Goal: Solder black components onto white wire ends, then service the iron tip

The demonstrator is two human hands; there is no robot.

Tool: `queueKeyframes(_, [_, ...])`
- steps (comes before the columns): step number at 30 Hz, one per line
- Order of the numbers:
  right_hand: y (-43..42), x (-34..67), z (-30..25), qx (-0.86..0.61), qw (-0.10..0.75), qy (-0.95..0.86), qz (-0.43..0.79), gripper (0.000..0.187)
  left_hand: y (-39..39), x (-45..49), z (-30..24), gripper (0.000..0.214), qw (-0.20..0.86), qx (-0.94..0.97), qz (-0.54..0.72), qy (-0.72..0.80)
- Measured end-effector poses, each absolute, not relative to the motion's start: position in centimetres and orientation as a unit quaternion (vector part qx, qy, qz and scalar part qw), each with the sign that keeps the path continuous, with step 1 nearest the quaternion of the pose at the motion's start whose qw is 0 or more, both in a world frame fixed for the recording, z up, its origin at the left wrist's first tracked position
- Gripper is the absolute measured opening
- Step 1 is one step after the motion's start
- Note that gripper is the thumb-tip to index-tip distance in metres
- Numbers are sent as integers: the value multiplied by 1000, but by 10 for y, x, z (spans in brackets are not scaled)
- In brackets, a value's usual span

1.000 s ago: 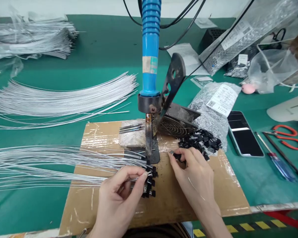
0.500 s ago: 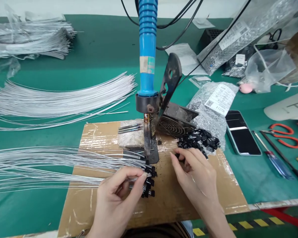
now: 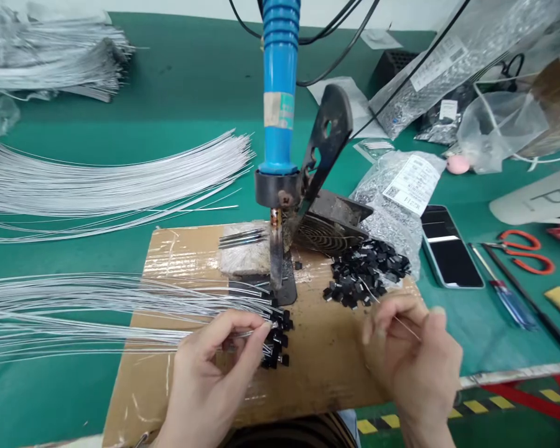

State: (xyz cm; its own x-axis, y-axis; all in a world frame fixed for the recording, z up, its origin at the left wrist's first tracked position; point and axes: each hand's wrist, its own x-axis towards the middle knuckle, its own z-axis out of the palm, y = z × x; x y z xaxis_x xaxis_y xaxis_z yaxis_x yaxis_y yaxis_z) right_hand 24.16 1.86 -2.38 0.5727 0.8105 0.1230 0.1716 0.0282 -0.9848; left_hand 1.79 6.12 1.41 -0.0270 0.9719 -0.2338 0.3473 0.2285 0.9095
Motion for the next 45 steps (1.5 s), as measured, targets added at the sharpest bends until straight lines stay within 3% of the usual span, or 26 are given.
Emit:
queueKeyframes(3, [20,245,-27,-648,527,-459,302,48,61,18,14,15,469,507,327,645])
queueKeyframes(6, [29,246,-34,-665,405,-593,205,22,59,19,14,16,475,494,324,652])
queueKeyframes(9, [37,247,-42,-664,360,-643,132,10,59,19,14,15,481,490,326,650])
queueKeyframes(20, [41,235,-38,-653,362,-658,92,12,62,17,13,16,490,501,335,630])
queueKeyframes(28, [28,224,-30,-684,378,-568,257,13,62,16,10,15,488,508,325,631])
queueKeyframes(36, [30,215,-37,-704,373,-567,212,8,63,16,12,13,497,513,329,617])
queueKeyframes(41, [27,210,-40,-682,379,-596,190,14,65,20,19,13,503,482,336,634])
queueKeyframes(45, [24,210,-42,-682,364,-615,155,3,66,24,25,14,508,474,337,636])
